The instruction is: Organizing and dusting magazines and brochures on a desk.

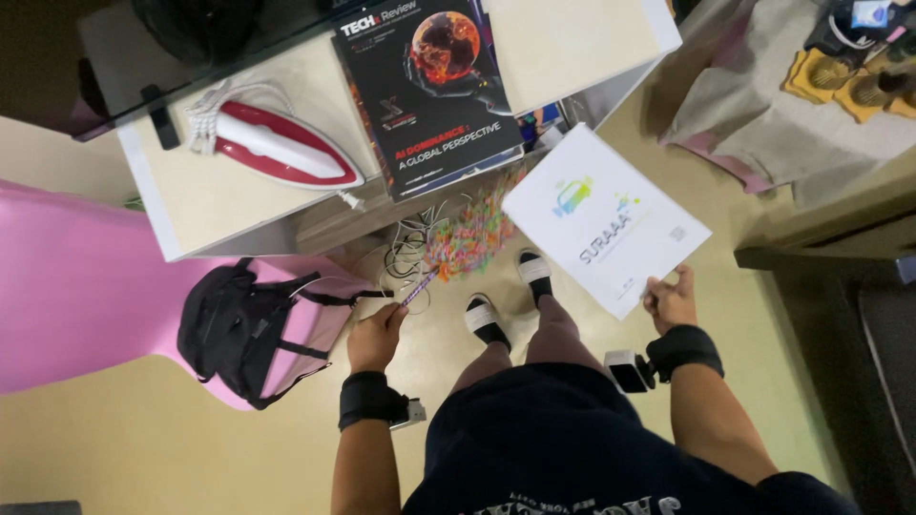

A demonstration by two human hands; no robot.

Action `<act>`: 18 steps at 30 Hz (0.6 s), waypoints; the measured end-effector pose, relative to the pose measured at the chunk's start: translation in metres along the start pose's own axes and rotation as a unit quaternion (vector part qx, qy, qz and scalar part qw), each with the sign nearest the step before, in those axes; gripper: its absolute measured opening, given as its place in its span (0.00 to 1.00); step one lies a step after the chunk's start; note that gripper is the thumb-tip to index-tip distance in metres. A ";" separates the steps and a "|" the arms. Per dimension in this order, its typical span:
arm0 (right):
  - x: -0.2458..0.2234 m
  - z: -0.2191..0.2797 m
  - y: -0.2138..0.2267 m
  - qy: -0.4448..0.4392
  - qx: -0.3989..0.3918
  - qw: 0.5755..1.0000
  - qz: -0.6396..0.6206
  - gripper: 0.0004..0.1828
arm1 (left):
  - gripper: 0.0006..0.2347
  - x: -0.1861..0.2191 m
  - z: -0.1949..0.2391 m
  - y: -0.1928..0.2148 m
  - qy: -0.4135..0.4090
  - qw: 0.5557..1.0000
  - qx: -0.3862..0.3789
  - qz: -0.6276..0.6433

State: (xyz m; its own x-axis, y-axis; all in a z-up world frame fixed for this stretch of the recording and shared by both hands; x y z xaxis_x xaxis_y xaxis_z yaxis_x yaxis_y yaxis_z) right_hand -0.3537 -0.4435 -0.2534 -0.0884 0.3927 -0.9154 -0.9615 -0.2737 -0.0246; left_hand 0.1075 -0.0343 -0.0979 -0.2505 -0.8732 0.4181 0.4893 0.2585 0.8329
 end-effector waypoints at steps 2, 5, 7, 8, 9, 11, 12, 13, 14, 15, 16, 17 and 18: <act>0.003 -0.009 -0.002 -0.019 0.002 1.000 0.013 0.26 | 0.15 0.005 -0.003 -0.008 0.017 1.000 -0.010 -0.020; 0.027 -0.034 -0.012 -0.048 0.003 0.999 0.024 0.25 | 0.14 0.015 -0.012 -0.017 0.034 0.998 0.000 -0.047; 0.043 -0.057 -0.030 -0.060 0.002 0.998 0.024 0.25 | 0.13 0.025 -0.022 -0.025 0.036 0.998 0.019 -0.052; 0.049 -0.069 -0.043 -0.066 0.000 0.998 0.018 0.25 | 0.12 0.033 -0.027 -0.025 0.025 0.998 0.045 -0.037; 0.054 -0.081 -0.056 -0.073 -0.002 0.997 0.012 0.25 | 0.12 0.040 -0.033 -0.026 0.014 0.997 0.071 -0.021; 0.065 -0.109 -0.098 -0.069 -0.025 0.997 -0.011 0.26 | 0.11 0.056 -0.047 -0.031 0.021 0.995 0.094 -0.021; 0.069 -0.124 -0.120 -0.063 -0.047 0.996 -0.030 0.27 | 0.10 0.064 -0.055 -0.032 0.028 0.993 0.115 -0.018; 0.055 -0.132 -0.142 -0.063 -0.047 0.996 -0.031 0.27 | 0.10 0.072 -0.066 -0.037 0.028 0.993 0.115 -0.019; 0.042 -0.138 -0.163 -0.074 -0.055 0.995 -0.021 0.28 | 0.11 0.077 -0.075 -0.041 0.038 0.992 0.118 -0.018; 0.030 -0.144 -0.185 -0.085 -0.063 0.994 -0.011 0.29 | 0.11 0.082 -0.084 -0.046 0.049 0.991 0.120 -0.017; 0.023 -0.156 -0.199 -0.087 -0.064 0.994 -0.010 0.29 | 0.11 0.088 -0.094 -0.051 0.051 0.991 0.120 -0.017; 0.014 -0.168 -0.215 -0.079 -0.078 0.994 0.007 0.28 | 0.11 0.094 -0.103 -0.053 0.046 0.989 0.137 0.007; 0.006 -0.179 -0.231 -0.071 -0.093 0.993 0.025 0.27 | 0.10 0.099 -0.110 -0.054 0.042 0.987 0.155 0.032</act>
State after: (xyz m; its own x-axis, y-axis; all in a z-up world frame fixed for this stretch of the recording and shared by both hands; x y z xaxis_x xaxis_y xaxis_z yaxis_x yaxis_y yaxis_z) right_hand -0.0852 -0.5353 -0.3255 -0.1839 0.4913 -0.8514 -0.8918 -0.4476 -0.0657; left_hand 0.1481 -0.1803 -0.1418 -0.1514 -0.8787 0.4527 0.2203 0.4165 0.8820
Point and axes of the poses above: each hand's wrist, its own z-axis away from the middle knuckle, its own y-axis out of the back of the hand, x = y × z, the point moved 10 cm from there along -z, towards the middle knuckle, and after that the axes turned 9 degrees about y, right-handed, at the moved point
